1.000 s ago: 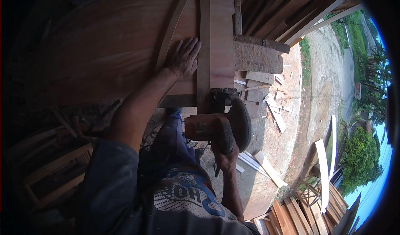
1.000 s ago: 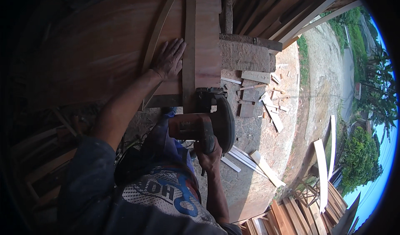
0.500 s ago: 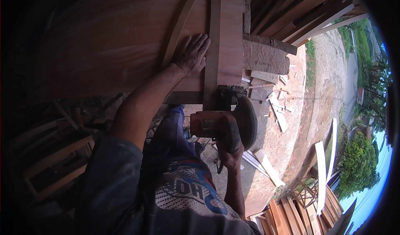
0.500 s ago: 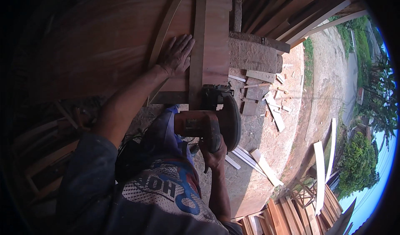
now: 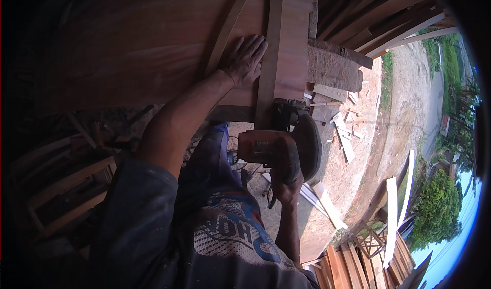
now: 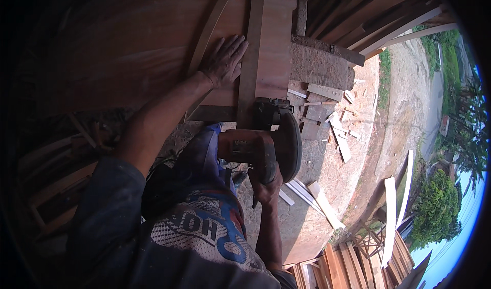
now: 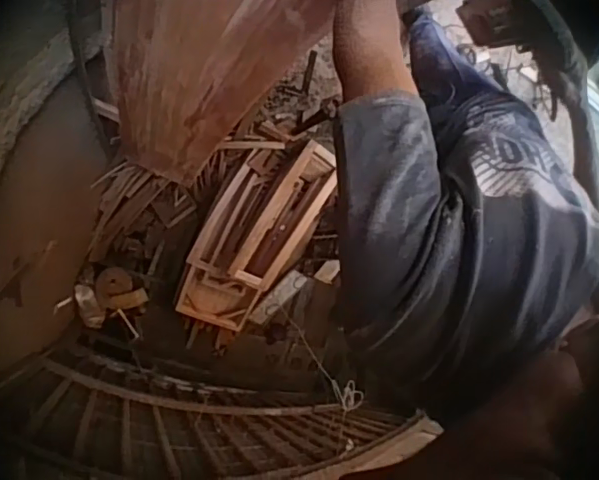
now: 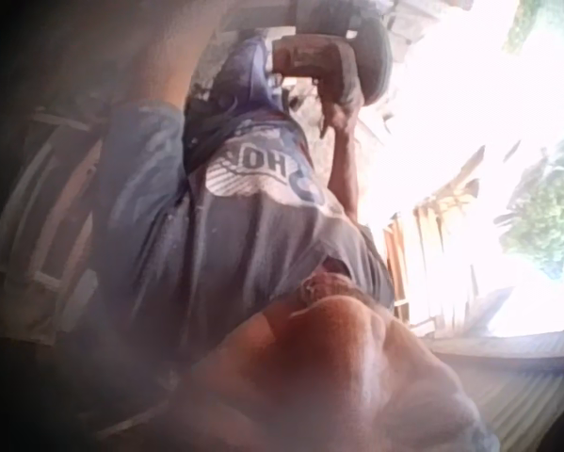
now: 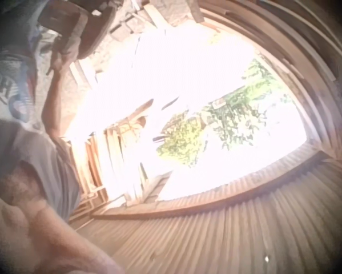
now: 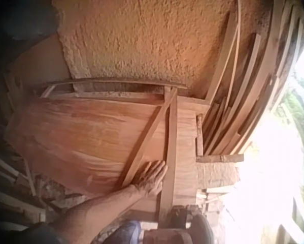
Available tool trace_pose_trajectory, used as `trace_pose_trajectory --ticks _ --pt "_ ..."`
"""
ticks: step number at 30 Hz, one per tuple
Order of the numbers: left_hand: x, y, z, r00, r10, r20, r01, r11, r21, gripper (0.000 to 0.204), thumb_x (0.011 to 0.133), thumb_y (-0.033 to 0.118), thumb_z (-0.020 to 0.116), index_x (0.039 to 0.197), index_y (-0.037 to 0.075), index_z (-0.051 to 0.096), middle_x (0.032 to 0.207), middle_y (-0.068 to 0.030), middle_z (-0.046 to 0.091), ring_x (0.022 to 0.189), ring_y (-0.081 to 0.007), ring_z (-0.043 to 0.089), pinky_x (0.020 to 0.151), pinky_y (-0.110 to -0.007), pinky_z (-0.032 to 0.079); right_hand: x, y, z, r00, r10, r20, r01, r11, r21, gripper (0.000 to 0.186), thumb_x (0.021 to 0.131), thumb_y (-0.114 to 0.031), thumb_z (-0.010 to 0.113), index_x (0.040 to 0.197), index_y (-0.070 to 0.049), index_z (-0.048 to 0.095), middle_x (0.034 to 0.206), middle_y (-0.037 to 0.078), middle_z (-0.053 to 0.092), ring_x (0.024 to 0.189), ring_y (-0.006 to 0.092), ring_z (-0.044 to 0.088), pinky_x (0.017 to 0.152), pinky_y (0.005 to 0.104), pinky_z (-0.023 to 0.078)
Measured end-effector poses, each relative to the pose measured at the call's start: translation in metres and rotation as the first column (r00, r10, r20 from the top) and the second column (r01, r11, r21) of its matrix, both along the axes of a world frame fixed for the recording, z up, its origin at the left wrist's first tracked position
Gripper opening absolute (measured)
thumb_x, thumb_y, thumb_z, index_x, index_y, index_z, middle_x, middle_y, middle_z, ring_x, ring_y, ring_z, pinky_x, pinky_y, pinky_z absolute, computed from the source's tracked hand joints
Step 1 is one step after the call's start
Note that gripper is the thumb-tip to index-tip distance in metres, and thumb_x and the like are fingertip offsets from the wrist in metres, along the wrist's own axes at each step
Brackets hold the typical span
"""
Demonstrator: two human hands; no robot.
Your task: The person selects and positions wooden planks on a workbench, then uses a circular saw to cut the wood. They handle multiple pieces, aligning them before cutting and moving the cut pieces aside.
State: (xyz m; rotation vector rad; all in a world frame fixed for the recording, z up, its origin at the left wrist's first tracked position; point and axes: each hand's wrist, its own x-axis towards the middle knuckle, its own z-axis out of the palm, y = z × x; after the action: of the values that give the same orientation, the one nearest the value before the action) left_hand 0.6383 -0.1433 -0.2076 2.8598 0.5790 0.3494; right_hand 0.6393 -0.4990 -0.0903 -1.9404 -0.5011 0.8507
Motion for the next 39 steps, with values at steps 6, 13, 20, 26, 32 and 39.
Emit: trace_pose_trajectory --ticks 6,13,20,26,32,39 --pt "-0.002 -0.001 -0.003 0.998 -0.008 0.064 0.010 0.999 -0.030 0.066 0.088 0.022 0.050 0.148 0.003 0.032 0.155 -0.0155 0.030 0.146 -0.0293 0.025 0.119 -0.052 0.015 0.003 -0.007 -0.008 0.985 -0.049 -0.168 0.046 0.999 -0.018 0.038 0.075 -0.007 0.074 0.111 -0.002 0.061 0.098 0.007 0.067 0.089 0.0159 0.062 0.080 0.0323 0.050" --pt "-0.002 -0.002 -0.011 0.998 0.017 0.061 -0.016 1.000 -0.009 0.066 0.089 0.025 0.050 0.149 0.004 0.032 0.156 -0.0143 0.030 0.146 -0.0289 0.025 0.119 -0.053 0.015 0.003 -0.001 -0.007 0.983 -0.051 -0.179 0.065 0.995 0.074 0.036 0.078 -0.004 0.070 0.113 0.000 0.062 0.096 0.005 0.067 0.085 0.0129 0.061 0.078 0.0293 0.050" --pt "0.000 -0.005 -0.018 0.998 0.053 0.045 -0.051 0.998 -0.040 0.063 0.092 0.027 0.046 0.150 0.006 0.032 0.157 -0.0119 0.027 0.147 -0.0261 0.022 0.119 -0.050 0.014 0.002 0.012 0.001 0.981 -0.020 -0.192 0.043 0.992 0.117 0.035 0.083 -0.002 0.065 0.117 -0.001 0.060 0.090 0.002 0.064 0.075 0.0095 0.057 0.068 0.0252 0.047" --pt "-0.001 -0.005 -0.016 0.997 0.059 0.049 -0.058 0.998 -0.021 0.062 0.091 0.026 0.046 0.149 0.007 0.034 0.157 -0.0120 0.029 0.147 -0.0254 0.024 0.119 -0.052 0.013 0.008 0.006 -0.011 0.986 -0.014 -0.168 0.033 0.993 0.113 0.038 0.083 -0.005 0.067 0.120 -0.001 0.059 0.085 0.003 0.063 0.066 0.0084 0.056 0.057 0.0237 0.046" --pt "-0.002 -0.005 -0.014 0.997 0.051 0.058 -0.049 0.998 -0.029 0.062 0.091 0.026 0.047 0.149 0.007 0.034 0.157 -0.0116 0.029 0.147 -0.0250 0.022 0.119 -0.052 0.013 0.011 0.015 -0.006 0.965 -0.044 -0.259 0.071 0.993 0.094 0.036 0.083 -0.005 0.068 0.118 -0.001 0.059 0.081 0.003 0.062 0.062 0.0078 0.055 0.053 0.0231 0.045" --pt "-0.001 -0.006 -0.022 0.992 0.060 0.108 -0.058 0.998 -0.023 0.063 0.089 0.026 0.049 0.148 0.007 0.036 0.156 -0.0118 0.030 0.147 -0.0257 0.023 0.119 -0.052 0.013 0.015 0.018 -0.009 0.956 -0.052 -0.289 0.084 0.992 0.099 0.033 0.085 -0.004 0.067 0.117 0.001 0.058 0.074 0.003 0.060 0.058 0.0076 0.054 0.050 0.0229 0.043"
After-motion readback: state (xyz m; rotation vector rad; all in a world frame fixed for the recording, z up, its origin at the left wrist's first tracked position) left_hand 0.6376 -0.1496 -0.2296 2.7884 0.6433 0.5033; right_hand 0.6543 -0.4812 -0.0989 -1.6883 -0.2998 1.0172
